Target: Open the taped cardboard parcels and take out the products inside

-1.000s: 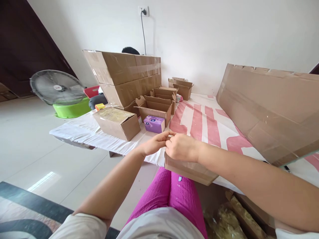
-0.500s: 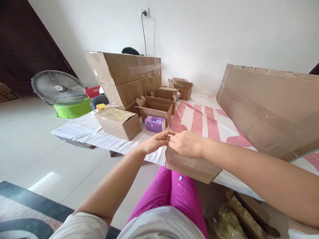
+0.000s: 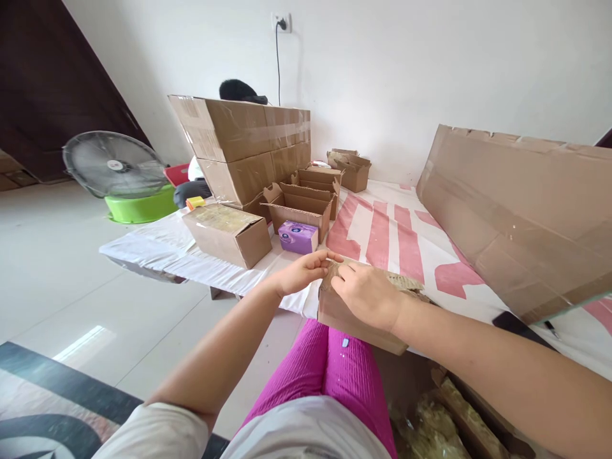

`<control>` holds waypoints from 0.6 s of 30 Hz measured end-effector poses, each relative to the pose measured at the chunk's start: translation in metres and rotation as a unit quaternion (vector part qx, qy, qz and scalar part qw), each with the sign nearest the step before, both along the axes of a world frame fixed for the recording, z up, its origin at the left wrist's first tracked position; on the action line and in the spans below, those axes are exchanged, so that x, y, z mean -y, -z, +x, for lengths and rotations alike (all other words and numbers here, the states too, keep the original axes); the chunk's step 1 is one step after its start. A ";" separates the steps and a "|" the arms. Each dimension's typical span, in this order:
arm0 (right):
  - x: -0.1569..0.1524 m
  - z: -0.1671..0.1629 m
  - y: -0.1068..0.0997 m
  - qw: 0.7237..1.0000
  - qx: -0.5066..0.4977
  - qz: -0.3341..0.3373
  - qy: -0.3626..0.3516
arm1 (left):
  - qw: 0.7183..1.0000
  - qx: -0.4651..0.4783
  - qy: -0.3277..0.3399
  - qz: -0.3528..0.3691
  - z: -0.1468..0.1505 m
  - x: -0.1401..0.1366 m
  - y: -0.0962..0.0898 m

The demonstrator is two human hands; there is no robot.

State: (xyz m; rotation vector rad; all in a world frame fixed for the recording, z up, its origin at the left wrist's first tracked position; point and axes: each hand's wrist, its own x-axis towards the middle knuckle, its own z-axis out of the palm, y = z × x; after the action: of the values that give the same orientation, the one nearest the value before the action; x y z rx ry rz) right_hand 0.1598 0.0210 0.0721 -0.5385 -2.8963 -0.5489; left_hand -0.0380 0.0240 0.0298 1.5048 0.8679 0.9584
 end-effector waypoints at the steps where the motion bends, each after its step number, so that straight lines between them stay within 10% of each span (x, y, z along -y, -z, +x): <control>1: 0.000 0.000 0.001 1.000 -0.007 0.000 0.003 | 1.000 0.003 -0.003 -0.001 0.000 0.001 0.000; 7: -0.003 0.012 0.000 0.991 -0.112 -0.056 0.051 | 0.999 0.045 -0.018 0.015 0.000 0.010 0.006; 11: 0.014 0.038 -0.010 0.951 -0.180 -0.215 0.128 | 0.994 0.062 -0.006 0.093 -0.002 0.023 0.015; 18: 0.060 0.064 0.000 0.942 -0.070 -0.315 0.095 | 0.928 -0.175 -0.015 0.328 0.016 0.045 0.017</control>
State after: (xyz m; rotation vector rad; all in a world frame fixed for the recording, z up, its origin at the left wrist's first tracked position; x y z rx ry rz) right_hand 0.2241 -0.0390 0.0717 -0.8937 -2.8514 0.4144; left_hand -0.0224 -0.0212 0.0125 2.2952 0.8593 1.0798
